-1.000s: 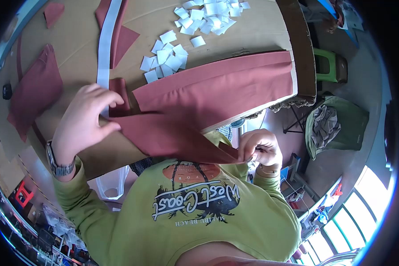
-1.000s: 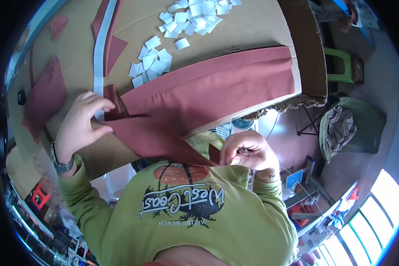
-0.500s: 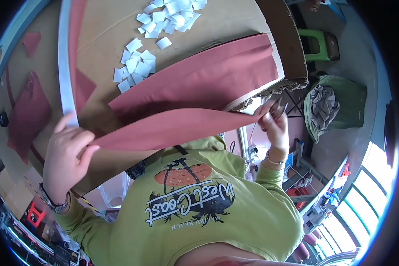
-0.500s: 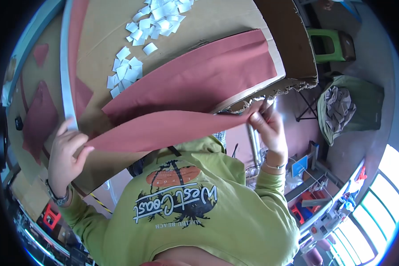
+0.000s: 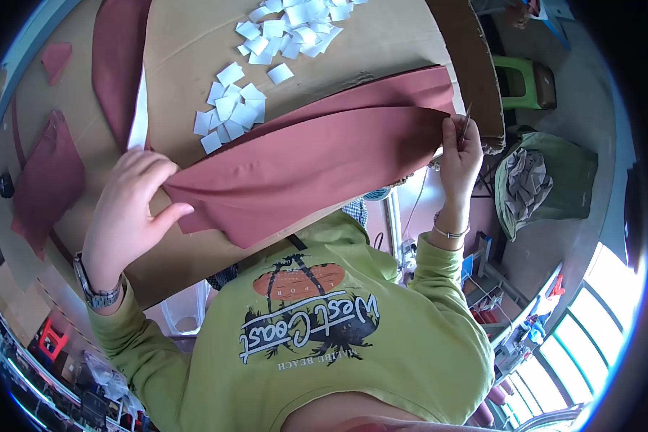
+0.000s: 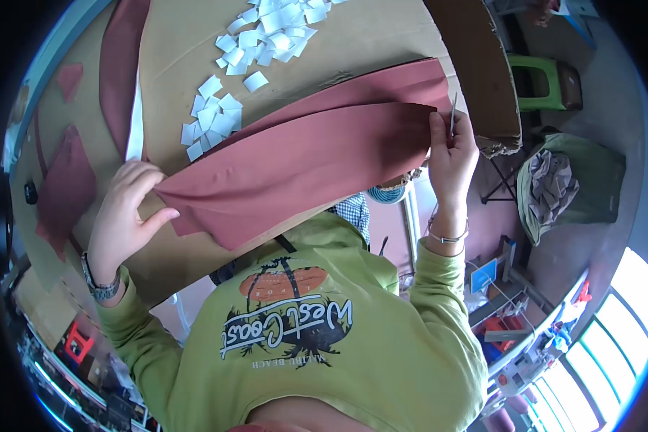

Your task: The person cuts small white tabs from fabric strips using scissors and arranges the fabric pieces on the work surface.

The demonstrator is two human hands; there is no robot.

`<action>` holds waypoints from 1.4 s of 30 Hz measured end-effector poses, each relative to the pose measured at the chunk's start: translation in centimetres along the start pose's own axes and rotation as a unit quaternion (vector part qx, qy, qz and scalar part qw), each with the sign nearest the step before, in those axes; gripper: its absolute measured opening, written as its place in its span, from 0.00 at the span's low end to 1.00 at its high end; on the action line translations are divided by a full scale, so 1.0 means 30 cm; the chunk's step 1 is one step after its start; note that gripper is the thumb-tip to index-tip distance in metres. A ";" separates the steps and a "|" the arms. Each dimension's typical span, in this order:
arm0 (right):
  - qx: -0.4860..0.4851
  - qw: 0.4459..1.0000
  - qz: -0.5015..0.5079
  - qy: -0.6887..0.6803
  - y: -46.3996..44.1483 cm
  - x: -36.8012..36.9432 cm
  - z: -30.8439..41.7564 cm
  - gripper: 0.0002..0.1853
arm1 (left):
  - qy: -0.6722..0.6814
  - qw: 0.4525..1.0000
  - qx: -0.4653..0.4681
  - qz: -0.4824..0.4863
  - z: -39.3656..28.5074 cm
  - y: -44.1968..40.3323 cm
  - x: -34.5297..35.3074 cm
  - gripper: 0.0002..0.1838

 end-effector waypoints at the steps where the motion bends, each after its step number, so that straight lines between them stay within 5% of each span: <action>1: 0.000 1.000 0.005 -0.001 0.001 0.003 0.001 0.08 | 0.001 1.000 -0.004 0.000 0.009 0.003 0.000 0.14; 5: 0.003 1.000 -0.001 0.013 0.010 -0.003 0.000 0.08 | -0.132 0.989 0.038 -0.053 0.026 0.000 -0.016 0.13; 15: 0.046 0.999 0.024 0.016 0.035 0.000 -0.002 0.07 | -0.136 0.973 0.040 -0.185 0.070 0.002 -0.044 0.09; 20: 0.063 0.998 0.014 -0.015 0.041 -0.013 -0.019 0.08 | -0.162 0.973 0.073 -0.146 0.065 0.026 -0.054 0.08; 30: 0.016 0.998 -0.030 0.047 -0.131 -0.060 -0.086 0.08 | -0.053 0.992 0.096 -0.066 -0.080 0.055 0.006 0.08; 42: -0.006 0.994 -0.023 0.110 -0.231 -0.003 -0.070 0.09 | 0.050 0.985 0.034 -0.161 -0.015 0.070 0.069 0.07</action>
Point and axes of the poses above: each hand's wrist, its own y-axis away from the middle knuckle, its own x-axis out of the palm, z = x × y, the point moved 5 cm from there along -y, towards the middle knuckle, and after that the axes turned 11 degrees about y, right-handed, at the moved point
